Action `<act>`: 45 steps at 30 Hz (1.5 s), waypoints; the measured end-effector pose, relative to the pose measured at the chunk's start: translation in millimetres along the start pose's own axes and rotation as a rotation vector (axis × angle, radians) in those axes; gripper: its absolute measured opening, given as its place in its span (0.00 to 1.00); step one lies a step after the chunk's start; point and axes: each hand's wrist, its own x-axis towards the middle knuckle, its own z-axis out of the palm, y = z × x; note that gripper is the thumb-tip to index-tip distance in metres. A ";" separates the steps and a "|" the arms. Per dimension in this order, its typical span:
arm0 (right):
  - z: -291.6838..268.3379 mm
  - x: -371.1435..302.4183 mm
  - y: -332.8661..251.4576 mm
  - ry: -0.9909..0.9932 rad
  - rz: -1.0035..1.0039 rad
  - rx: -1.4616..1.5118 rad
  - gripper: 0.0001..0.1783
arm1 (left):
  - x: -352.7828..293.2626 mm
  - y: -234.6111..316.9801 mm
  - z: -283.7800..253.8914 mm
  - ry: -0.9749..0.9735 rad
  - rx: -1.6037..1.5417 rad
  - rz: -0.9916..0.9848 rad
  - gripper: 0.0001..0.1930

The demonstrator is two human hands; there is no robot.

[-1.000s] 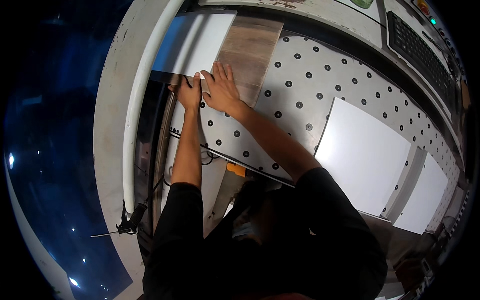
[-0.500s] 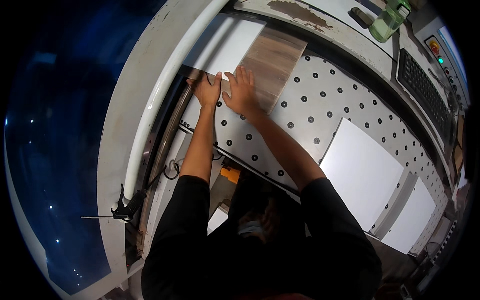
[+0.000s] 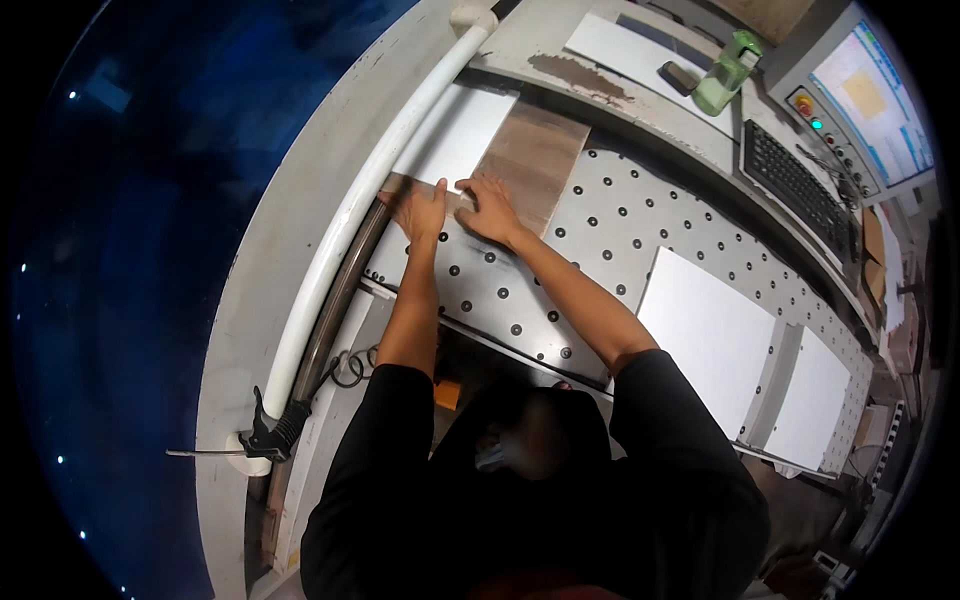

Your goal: The person places white rectangular panels onto a perforated metal workbench, aligns them, and uses a handheld tool to press or secure them. They repeatedly pick up panels, position them, and wipe the surface with a cloth, stacking finished panels to the side.

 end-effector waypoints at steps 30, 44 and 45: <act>-261.8 -159.0 -427.2 -0.728 -0.674 0.430 0.14 | -143.3 -10.0 -21.1 -0.019 0.000 0.362 0.42; -267.5 -208.7 -405.4 -0.141 -1.104 -0.561 0.20 | -162.9 -3.4 -31.4 0.075 -0.079 0.387 0.34; -267.0 -213.2 -406.2 -0.091 -1.107 -0.612 0.20 | -162.3 -0.8 -31.7 0.072 -0.076 0.385 0.34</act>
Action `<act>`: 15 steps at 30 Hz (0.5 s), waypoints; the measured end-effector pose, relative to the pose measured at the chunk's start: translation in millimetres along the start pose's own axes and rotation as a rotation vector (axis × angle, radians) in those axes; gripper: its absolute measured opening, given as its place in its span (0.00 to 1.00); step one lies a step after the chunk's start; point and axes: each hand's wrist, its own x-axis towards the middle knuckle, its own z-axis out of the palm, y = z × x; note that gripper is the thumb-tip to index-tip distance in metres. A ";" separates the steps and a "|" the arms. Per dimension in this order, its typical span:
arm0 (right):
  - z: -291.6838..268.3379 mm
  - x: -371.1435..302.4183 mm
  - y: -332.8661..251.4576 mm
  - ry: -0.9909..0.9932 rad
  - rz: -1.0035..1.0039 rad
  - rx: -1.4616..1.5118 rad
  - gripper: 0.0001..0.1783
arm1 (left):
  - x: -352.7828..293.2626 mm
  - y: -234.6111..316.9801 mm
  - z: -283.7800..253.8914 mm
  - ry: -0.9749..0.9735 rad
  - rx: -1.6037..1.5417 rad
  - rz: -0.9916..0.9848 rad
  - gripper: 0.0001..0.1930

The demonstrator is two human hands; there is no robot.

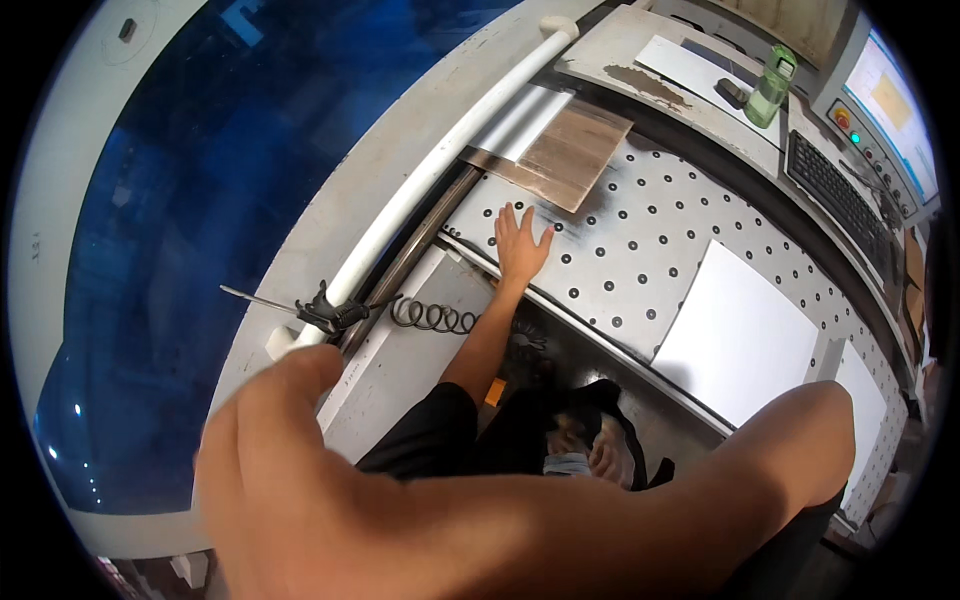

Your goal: The person places white rectangular panels onto a perforated metal workbench, aligns them, and uses a handheld tool to press or secure them. They repeatedly pick up panels, position them, and wipe the surface with a cloth, stacking finished panels to the side.

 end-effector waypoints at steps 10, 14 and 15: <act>38.2 -25.6 53.4 0.006 0.139 0.165 0.10 | -1.6 0.0 -7.0 -0.051 0.158 -0.018 0.32; 104.3 -75.3 100.1 -0.072 0.490 0.365 0.11 | -4.3 8.9 -36.1 0.030 -0.517 0.052 0.32; 111.0 -87.8 104.5 -0.130 0.552 0.353 0.11 | 0.6 11.5 -30.4 -0.002 -0.509 0.030 0.32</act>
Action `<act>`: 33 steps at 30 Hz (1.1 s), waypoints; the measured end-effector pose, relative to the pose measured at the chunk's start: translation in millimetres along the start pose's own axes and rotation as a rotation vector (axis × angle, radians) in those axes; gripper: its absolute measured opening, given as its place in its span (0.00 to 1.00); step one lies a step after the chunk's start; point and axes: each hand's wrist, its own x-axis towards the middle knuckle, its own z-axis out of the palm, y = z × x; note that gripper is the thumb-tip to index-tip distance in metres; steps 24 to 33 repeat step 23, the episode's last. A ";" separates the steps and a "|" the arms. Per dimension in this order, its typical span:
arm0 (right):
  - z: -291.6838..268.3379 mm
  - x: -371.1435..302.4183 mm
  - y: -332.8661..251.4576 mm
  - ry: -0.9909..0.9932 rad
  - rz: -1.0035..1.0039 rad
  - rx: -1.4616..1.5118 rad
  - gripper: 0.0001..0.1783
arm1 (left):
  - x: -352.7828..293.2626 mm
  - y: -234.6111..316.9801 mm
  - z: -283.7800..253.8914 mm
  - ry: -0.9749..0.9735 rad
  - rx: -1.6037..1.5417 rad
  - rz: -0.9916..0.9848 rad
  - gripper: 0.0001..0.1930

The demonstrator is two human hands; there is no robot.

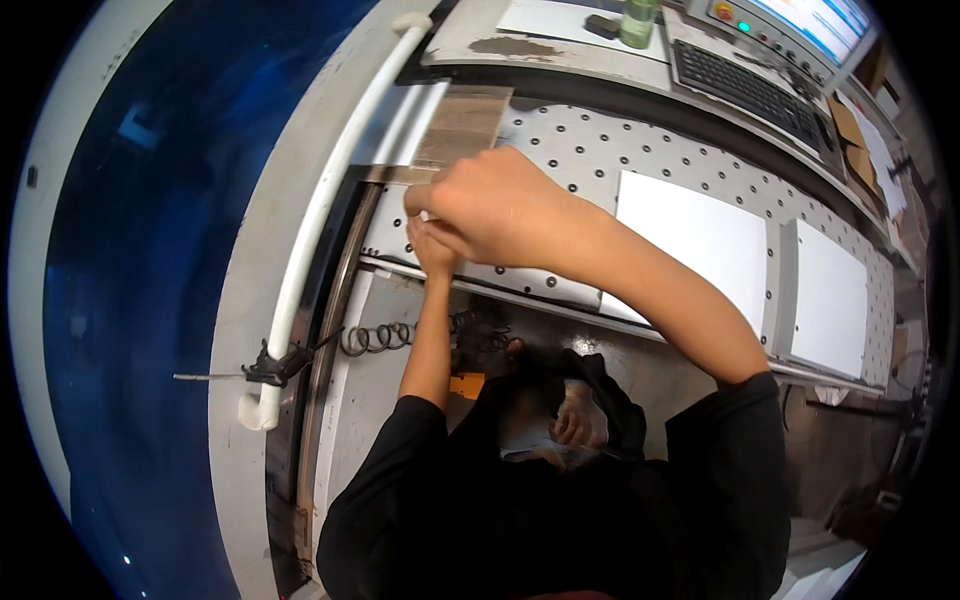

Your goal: The person places white rectangular panels onto a perforated metal workbench, aligns them, and uses a handheld tool to press or secure them. They repeatedly pick up panels, position them, and wipe the surface with a cloth, stacking finished panels to the side.

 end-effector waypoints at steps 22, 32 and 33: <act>-25.2 -32.8 -76.5 0.192 -0.019 0.304 0.17 | -4.0 -30.2 8.9 0.043 0.641 -0.059 0.29; -25.4 -32.0 -77.2 0.198 -0.020 0.302 0.17 | -7.2 -26.0 21.3 0.044 0.685 -0.042 0.29; -25.4 -32.0 -77.2 0.198 -0.020 0.302 0.17 | -7.2 -26.0 21.3 0.044 0.685 -0.042 0.29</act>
